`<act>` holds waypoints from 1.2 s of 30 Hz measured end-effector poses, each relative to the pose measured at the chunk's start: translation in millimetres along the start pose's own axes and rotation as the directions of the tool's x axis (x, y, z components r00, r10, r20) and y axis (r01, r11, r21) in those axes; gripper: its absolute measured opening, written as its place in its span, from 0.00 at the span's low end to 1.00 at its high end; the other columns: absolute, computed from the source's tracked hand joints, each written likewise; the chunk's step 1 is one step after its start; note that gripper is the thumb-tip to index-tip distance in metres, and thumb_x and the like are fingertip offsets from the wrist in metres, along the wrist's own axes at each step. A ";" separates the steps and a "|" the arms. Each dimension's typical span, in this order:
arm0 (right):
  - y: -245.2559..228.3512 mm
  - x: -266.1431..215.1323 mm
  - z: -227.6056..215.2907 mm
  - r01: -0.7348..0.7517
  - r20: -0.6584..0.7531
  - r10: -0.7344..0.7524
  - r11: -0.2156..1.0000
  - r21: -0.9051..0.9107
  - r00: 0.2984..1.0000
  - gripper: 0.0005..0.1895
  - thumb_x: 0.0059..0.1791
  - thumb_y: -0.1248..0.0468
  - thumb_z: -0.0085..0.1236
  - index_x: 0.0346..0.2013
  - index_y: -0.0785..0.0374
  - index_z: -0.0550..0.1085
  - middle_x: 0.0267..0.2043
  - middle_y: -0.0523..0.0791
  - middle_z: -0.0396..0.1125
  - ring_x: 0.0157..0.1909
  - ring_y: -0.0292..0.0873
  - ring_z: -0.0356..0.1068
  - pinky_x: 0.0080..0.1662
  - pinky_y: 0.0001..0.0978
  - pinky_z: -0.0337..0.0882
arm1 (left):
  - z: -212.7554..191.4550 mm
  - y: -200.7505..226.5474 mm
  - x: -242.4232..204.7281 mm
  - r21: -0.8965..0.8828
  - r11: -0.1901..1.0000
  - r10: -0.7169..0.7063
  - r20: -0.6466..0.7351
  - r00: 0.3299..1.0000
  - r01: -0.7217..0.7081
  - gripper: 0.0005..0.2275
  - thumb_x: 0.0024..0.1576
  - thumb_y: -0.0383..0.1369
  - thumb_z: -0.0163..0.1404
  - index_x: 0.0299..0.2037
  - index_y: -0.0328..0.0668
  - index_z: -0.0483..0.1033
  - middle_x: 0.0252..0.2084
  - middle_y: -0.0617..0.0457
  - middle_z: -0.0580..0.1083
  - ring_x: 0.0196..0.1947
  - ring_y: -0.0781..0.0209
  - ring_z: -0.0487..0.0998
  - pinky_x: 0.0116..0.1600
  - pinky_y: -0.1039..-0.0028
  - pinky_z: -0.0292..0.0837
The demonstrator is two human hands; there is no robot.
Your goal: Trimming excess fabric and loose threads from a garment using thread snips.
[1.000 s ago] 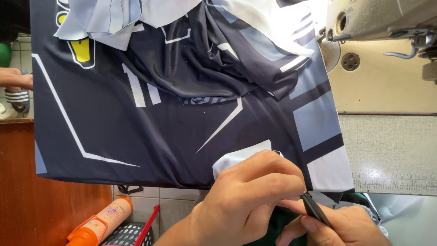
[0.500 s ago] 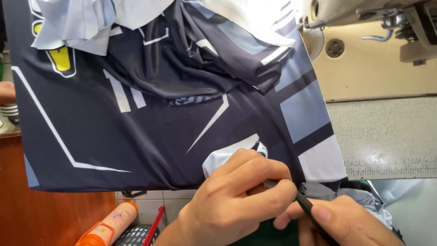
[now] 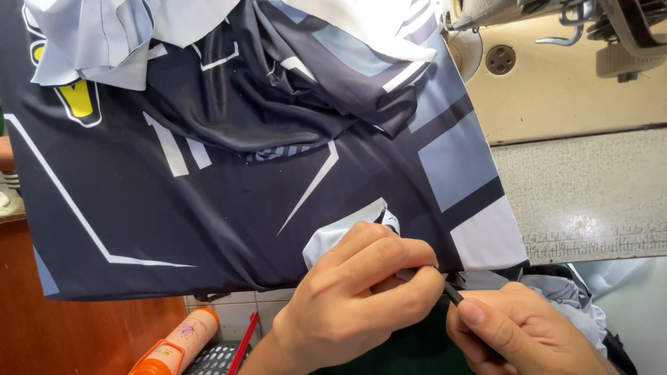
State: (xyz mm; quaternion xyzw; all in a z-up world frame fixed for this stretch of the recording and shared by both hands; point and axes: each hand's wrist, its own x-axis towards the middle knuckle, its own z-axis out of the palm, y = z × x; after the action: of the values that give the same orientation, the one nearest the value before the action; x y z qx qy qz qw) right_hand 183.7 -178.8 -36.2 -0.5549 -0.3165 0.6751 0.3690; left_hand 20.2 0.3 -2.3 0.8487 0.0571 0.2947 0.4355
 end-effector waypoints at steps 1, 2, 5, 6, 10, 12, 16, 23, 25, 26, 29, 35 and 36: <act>0.4 0.0 0.2 0.005 0.007 -0.005 1.000 0.030 1.000 0.33 0.56 0.44 0.39 0.14 0.61 0.70 0.08 0.42 0.61 0.12 0.37 0.55 0.19 0.30 0.54 | 0.1 0.2 -0.5 -0.050 0.998 -0.046 0.010 0.999 0.046 0.09 0.67 0.19 0.38 0.36 0.31 0.71 0.40 0.45 0.71 0.32 0.54 0.65 0.43 0.69 0.66; 0.4 0.4 -0.1 0.013 0.013 -0.013 0.998 0.057 1.000 0.33 0.56 0.43 0.39 0.15 0.61 0.70 0.08 0.40 0.61 0.12 0.36 0.54 0.18 0.30 0.53 | 0.2 0.0 -0.5 -0.098 0.991 -0.087 0.021 0.996 0.089 0.11 0.68 0.22 0.35 0.37 0.30 0.71 0.42 0.45 0.71 0.33 0.53 0.67 0.44 0.68 0.67; 16.3 -10.1 2.3 -0.180 -0.147 0.267 0.881 0.437 0.952 0.33 0.54 0.45 0.45 0.20 0.73 0.71 0.10 0.51 0.57 0.13 0.43 0.50 0.17 0.36 0.43 | 3.9 0.3 -1.5 -0.136 0.984 -0.130 -0.094 0.987 0.116 0.11 0.67 0.22 0.34 0.37 0.28 0.71 0.41 0.41 0.75 0.33 0.50 0.74 0.42 0.66 0.73; 11.9 -7.9 3.0 -0.177 -0.148 0.265 0.881 0.438 0.953 0.33 0.54 0.45 0.45 0.20 0.73 0.71 0.10 0.51 0.57 0.13 0.43 0.50 0.17 0.36 0.43 | 3.8 2.2 -1.1 -0.135 0.984 -0.128 -0.092 0.988 0.115 0.11 0.67 0.22 0.34 0.37 0.28 0.71 0.41 0.41 0.75 0.33 0.50 0.74 0.42 0.66 0.73; -6.3 -1.9 8.1 0.100 -0.385 0.005 0.963 0.252 0.923 0.19 0.51 0.54 0.55 0.33 0.70 0.80 0.14 0.43 0.57 0.15 0.36 0.51 0.21 0.28 0.50 | 6.7 7.7 1.1 -0.187 0.965 -0.208 -0.109 0.972 0.186 0.09 0.67 0.22 0.36 0.38 0.31 0.70 0.45 0.40 0.76 0.39 0.50 0.78 0.46 0.67 0.77; -20.8 4.1 13.8 0.073 -0.467 0.029 0.977 0.198 0.884 0.13 0.48 0.64 0.61 0.41 0.69 0.84 0.17 0.41 0.56 0.19 0.37 0.52 0.25 0.29 0.50 | 9.7 8.1 1.6 -0.180 0.968 -0.200 -0.118 0.973 0.177 0.09 0.67 0.24 0.36 0.39 0.31 0.70 0.47 0.39 0.75 0.43 0.49 0.79 0.50 0.65 0.79; -35.0 15.7 24.4 0.192 -0.561 -0.221 0.975 -0.112 0.798 0.11 0.43 0.68 0.66 0.40 0.63 0.85 0.18 0.39 0.61 0.22 0.34 0.57 0.28 0.24 0.58 | 9.8 8.6 -0.8 -0.099 0.985 -0.159 -0.158 0.974 0.145 0.05 0.65 0.24 0.43 0.39 0.35 0.72 0.50 0.41 0.75 0.45 0.48 0.78 0.58 0.60 0.75; -45.0 18.0 34.7 0.127 -0.642 -0.277 0.955 -0.269 0.715 0.04 0.40 0.71 0.68 0.28 0.63 0.85 0.17 0.42 0.76 0.19 0.30 0.69 0.26 0.18 0.65 | 2.8 14.6 0.7 0.033 0.981 -0.184 -0.165 0.969 0.192 0.03 0.60 0.24 0.51 0.34 0.34 0.74 0.47 0.45 0.76 0.45 0.48 0.76 0.58 0.61 0.74; -47.4 16.4 35.2 0.104 -0.660 -0.295 0.944 -0.313 0.691 0.04 0.41 0.70 0.67 0.29 0.63 0.84 0.16 0.42 0.73 0.18 0.31 0.65 0.25 0.19 0.61 | 1.6 16.5 0.5 0.046 0.977 -0.196 -0.181 0.964 0.208 0.03 0.60 0.24 0.51 0.33 0.35 0.74 0.47 0.47 0.76 0.44 0.50 0.76 0.57 0.62 0.74; -49.1 16.0 35.4 0.083 -0.675 -0.317 0.931 -0.354 0.666 0.04 0.42 0.70 0.66 0.30 0.63 0.84 0.14 0.42 0.70 0.17 0.31 0.62 0.25 0.20 0.58 | 0.5 17.5 0.6 0.062 0.973 -0.206 -0.197 0.958 0.222 0.04 0.60 0.24 0.51 0.32 0.36 0.74 0.46 0.48 0.76 0.44 0.52 0.76 0.57 0.64 0.74; -47.6 12.9 35.2 0.068 -0.685 -0.260 0.953 -0.295 0.681 0.03 0.42 0.70 0.65 0.29 0.64 0.84 0.12 0.42 0.67 0.17 0.32 0.59 0.24 0.22 0.57 | -0.2 16.6 -0.6 -0.017 0.972 -0.232 -0.176 0.957 0.233 0.03 0.60 0.26 0.50 0.35 0.37 0.72 0.46 0.46 0.77 0.41 0.53 0.78 0.52 0.65 0.70; -45.0 12.3 30.7 0.101 -0.632 -0.314 0.932 -0.349 0.709 0.04 0.41 0.70 0.64 0.29 0.62 0.83 0.10 0.41 0.62 0.14 0.32 0.57 0.22 0.23 0.56 | 0.9 14.1 -1.7 -0.006 0.968 -0.251 -0.106 0.962 0.252 0.02 0.59 0.26 0.54 0.36 0.41 0.73 0.49 0.48 0.76 0.42 0.54 0.77 0.52 0.65 0.67; -44.6 12.7 30.2 0.102 -0.631 -0.315 0.931 -0.350 0.709 0.04 0.41 0.70 0.64 0.29 0.62 0.83 0.10 0.41 0.62 0.14 0.32 0.57 0.22 0.23 0.56 | -1.6 15.7 -1.4 -0.005 0.968 -0.250 -0.107 0.962 0.251 0.02 0.59 0.26 0.54 0.36 0.41 0.73 0.49 0.48 0.76 0.42 0.54 0.77 0.52 0.65 0.67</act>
State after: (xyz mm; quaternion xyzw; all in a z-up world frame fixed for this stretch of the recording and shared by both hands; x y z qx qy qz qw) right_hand 159.2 -145.0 0.1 -0.7699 -0.3166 0.3258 0.4481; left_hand 15.7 -8.7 10.0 0.8194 0.1885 0.2818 0.4622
